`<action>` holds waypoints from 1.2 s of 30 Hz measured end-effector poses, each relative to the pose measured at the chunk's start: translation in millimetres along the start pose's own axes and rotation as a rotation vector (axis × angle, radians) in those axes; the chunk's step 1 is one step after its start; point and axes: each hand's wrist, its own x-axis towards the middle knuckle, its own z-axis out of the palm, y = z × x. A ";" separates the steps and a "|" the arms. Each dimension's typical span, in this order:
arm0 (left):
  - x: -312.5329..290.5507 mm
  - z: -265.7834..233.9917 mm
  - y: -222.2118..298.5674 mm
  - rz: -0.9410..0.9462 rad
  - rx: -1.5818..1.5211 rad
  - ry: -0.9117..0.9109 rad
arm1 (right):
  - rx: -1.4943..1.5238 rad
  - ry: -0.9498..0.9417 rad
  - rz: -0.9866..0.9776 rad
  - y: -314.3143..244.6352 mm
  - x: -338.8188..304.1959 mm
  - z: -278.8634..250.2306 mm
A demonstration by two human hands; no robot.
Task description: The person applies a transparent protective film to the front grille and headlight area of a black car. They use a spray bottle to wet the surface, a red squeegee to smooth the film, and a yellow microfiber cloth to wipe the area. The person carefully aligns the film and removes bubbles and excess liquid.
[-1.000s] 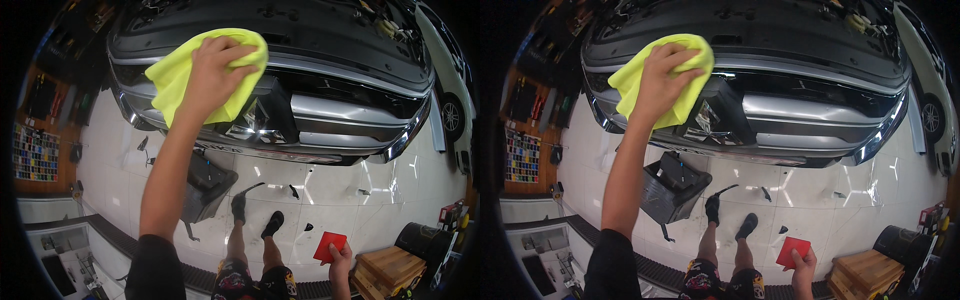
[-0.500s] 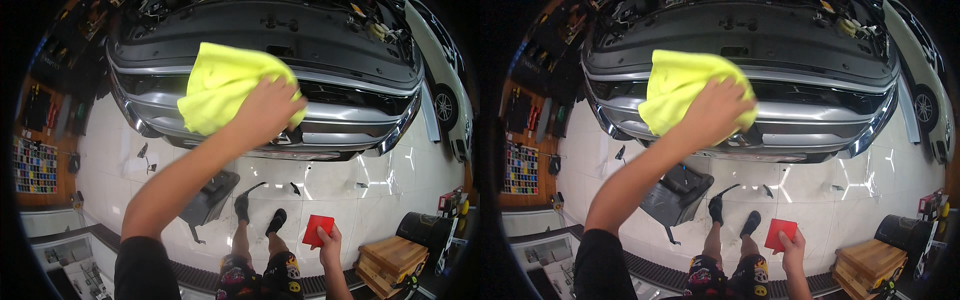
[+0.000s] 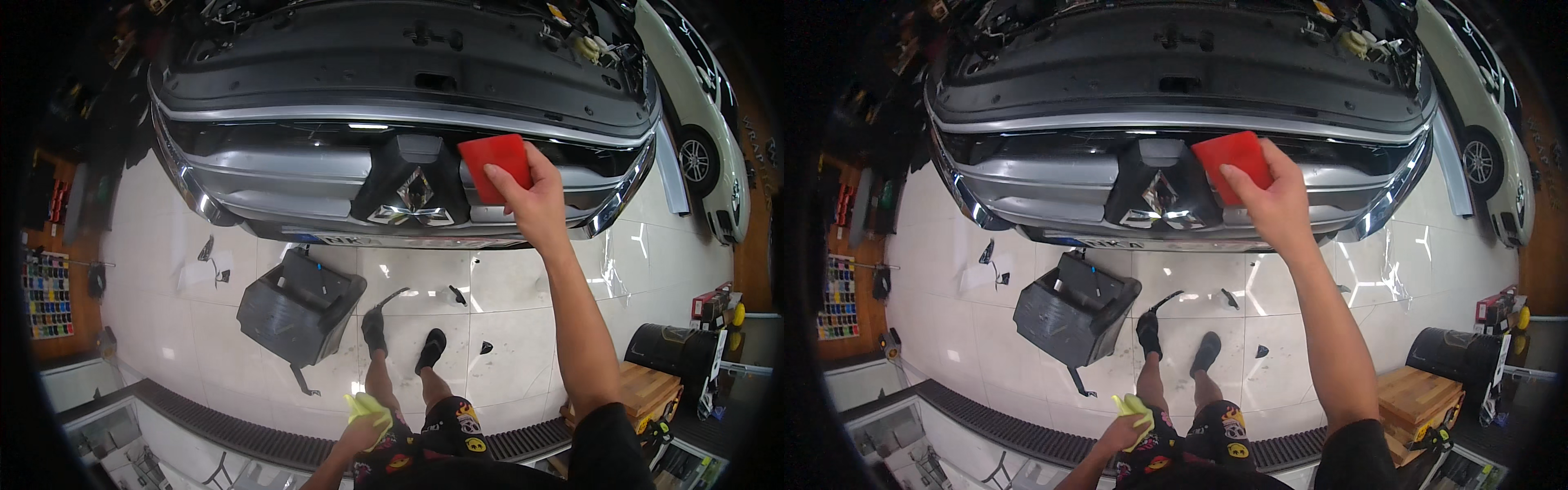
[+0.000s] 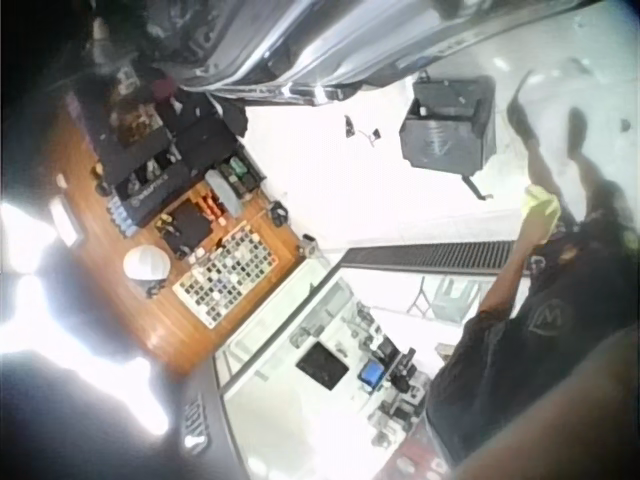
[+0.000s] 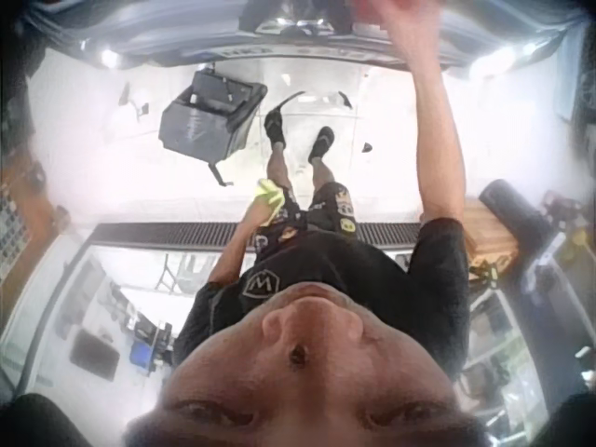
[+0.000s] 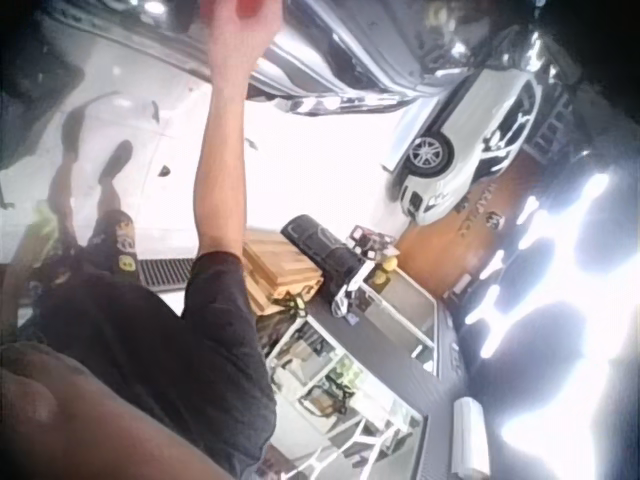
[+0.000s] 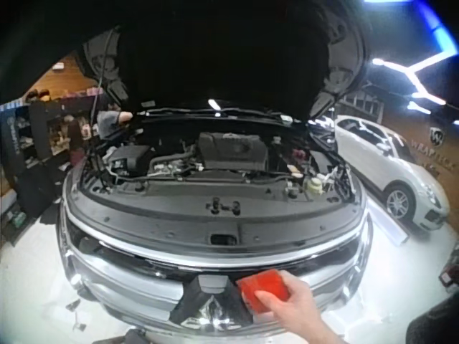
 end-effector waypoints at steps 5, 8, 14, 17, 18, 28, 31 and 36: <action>-15.6 -125.9 96.7 0.533 -1.455 0.001 | 0.174 -0.378 0.261 -19.0 -103.8 74.2; 6.8 -139.8 152.4 0.532 -1.189 0.531 | 0.143 -0.347 0.231 -8.1 -206.4 165.5; 47.8 -160.9 149.6 0.514 -1.018 1.008 | -0.203 -0.581 0.306 -27.0 -163.9 151.0; 74.3 -200.1 92.9 0.410 -1.156 1.051 | -0.146 -0.472 0.282 -59.9 -73.4 109.0; 77.3 -214.4 62.5 0.444 -1.167 1.041 | -0.198 -0.344 0.007 -59.0 -42.8 94.5; 1.0 -214.8 -152.0 0.034 -0.824 0.708 | -1.039 -0.161 -0.438 -89.3 71.4 62.3; 2.7 -192.2 -172.8 0.003 -0.728 0.776 | -1.075 -0.150 -0.460 -90.0 74.6 66.9; -5.1 -194.9 -91.9 -0.012 -1.221 0.582 | -1.004 0.004 -0.444 -66.7 48.2 60.4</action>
